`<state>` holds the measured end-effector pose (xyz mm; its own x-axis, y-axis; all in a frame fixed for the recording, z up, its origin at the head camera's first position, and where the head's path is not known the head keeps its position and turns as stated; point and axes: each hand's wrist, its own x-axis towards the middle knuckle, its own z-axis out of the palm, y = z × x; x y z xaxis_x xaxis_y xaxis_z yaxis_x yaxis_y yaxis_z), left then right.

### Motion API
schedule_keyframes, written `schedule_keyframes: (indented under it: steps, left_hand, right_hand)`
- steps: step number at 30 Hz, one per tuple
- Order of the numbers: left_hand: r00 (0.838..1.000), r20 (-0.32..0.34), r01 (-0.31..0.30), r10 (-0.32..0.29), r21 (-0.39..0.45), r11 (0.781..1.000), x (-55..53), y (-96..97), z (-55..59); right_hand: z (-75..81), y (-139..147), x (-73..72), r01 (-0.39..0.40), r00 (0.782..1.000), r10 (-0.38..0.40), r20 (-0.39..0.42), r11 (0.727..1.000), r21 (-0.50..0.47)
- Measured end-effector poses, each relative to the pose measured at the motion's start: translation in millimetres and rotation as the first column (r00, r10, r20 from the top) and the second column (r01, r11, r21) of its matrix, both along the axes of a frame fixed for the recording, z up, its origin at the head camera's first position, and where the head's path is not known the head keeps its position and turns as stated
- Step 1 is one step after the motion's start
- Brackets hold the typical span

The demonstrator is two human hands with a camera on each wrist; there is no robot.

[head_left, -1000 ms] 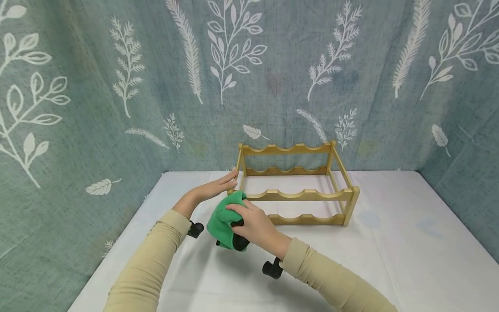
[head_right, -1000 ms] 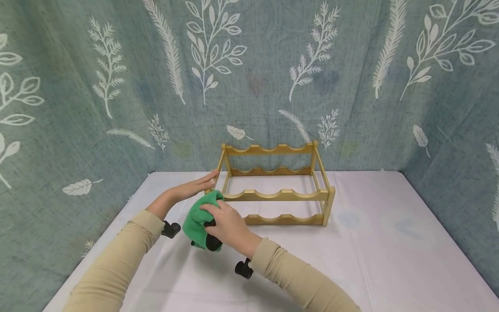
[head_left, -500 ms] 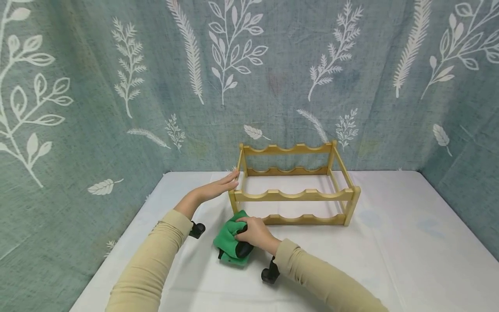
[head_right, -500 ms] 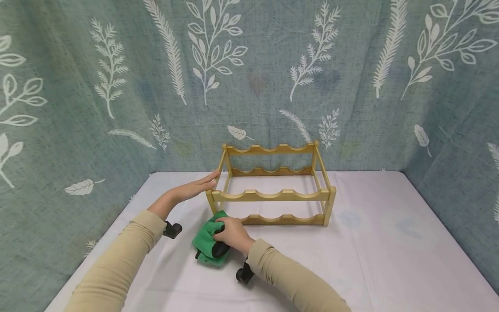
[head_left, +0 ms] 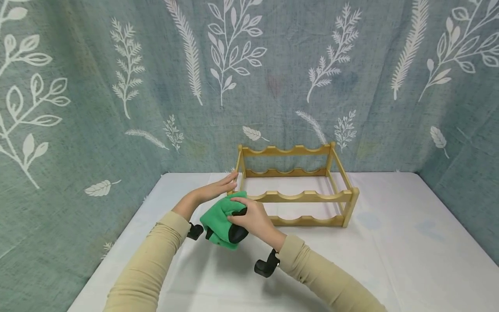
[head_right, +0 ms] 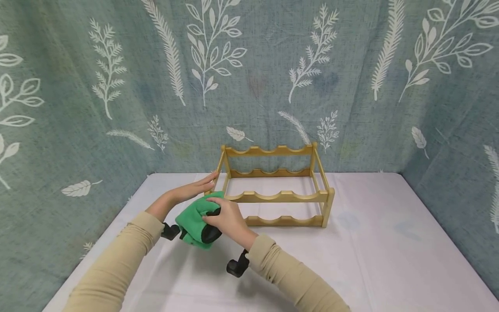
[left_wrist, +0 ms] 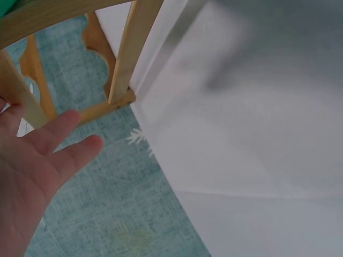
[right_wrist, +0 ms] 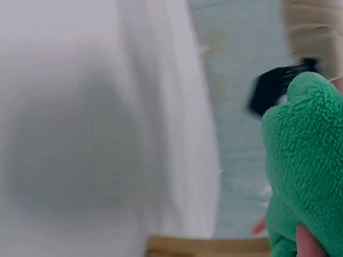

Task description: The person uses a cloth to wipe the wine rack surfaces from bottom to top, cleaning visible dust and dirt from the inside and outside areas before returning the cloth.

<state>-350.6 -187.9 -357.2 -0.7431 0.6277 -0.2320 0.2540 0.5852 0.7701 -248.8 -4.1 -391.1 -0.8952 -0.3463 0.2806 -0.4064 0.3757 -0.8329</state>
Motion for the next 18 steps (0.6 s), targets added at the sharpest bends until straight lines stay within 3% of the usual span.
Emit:
schedule_keyframes:
  steps: [4, 10, 15, 18]
  left_hand:
    - [1.0, 0.002, 0.01, -0.01, 0.004, 1.0, -0.4, -0.1, 1.3]
    - [1.0, 0.0, -0.009, 0.009, -0.018, 1.0, -1.2, -0.9, 0.7]
    - [1.0, 0.006, -0.03, 0.03, -0.02, 0.999, -2.9, -0.6, -1.0]
    - [0.999, 0.016, -0.037, 0.037, -0.012, 0.999, -2.7, -0.1, -2.1]
  right_hand:
    - [-17.1, -2.8, -6.8, -0.028, 0.996, 0.021, 0.089, 0.996, 0.081]
    - [-51.3, -0.4, -17.4, -0.052, 0.971, 0.005, 0.238, 0.98, 0.19]
    - [-49.4, 15.2, -18.2, -0.081, 0.973, 0.031, 0.23, 0.974, 0.212]
    - [-44.6, 38.5, -16.5, -0.057, 0.975, -0.001, 0.222, 0.965, 0.256]
